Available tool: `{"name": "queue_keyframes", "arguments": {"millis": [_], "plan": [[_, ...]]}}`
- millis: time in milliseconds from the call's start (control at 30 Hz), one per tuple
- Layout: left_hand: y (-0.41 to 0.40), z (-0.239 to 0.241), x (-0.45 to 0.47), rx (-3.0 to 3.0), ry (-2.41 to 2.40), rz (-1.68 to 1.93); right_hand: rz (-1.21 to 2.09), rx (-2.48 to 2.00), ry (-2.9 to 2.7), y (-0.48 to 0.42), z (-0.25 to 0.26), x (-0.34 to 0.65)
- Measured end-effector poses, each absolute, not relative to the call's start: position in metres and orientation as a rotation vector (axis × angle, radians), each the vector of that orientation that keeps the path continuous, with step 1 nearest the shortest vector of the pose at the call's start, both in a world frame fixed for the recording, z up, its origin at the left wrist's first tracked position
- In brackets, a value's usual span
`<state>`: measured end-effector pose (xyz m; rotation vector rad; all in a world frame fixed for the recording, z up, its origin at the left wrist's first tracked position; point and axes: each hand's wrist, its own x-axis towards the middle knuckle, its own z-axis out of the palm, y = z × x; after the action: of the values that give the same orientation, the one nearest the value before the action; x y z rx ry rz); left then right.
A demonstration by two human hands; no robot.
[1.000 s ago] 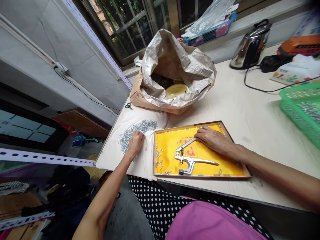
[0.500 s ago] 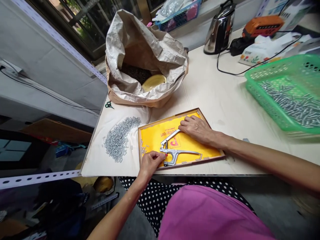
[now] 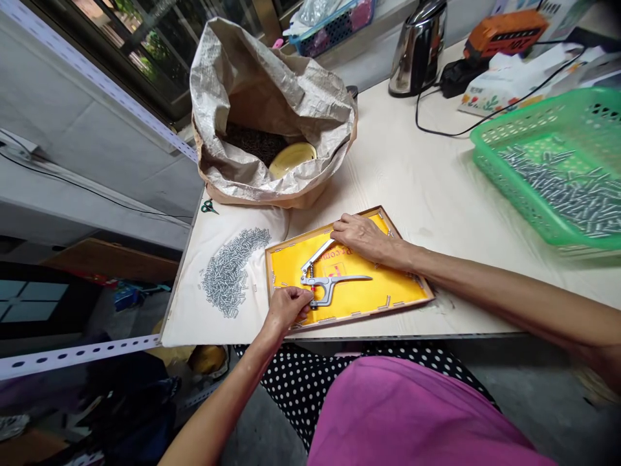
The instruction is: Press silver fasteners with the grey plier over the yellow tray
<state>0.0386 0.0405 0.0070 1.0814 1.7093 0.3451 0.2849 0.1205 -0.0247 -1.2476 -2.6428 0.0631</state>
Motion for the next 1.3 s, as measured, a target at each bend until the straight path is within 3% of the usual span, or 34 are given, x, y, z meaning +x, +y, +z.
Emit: {"name": "queue_keyframes", "arguments": {"millis": [333,567,1000,1200,1300], "plan": [[0.042,0.016,0.043,0.987,1.753,0.110,0.116,-1.313,-2.677,0.114,-0.029,0.279],[0.036,0.018,0.037,1.001,1.759,0.106,0.284,-1.264,-2.638,0.085,-0.026,0.285],[0.035,0.017,0.033,1.124,1.742,0.063,0.297,-1.342,-2.658,0.050,-0.020,0.283],[0.021,0.016,0.035,1.885,1.812,0.083,0.403,-1.349,-2.603,0.041,-0.023,0.279],[0.022,0.010,0.048,2.390,1.584,0.190,0.409,-1.314,-2.588,0.038,-0.025,0.273]]}}
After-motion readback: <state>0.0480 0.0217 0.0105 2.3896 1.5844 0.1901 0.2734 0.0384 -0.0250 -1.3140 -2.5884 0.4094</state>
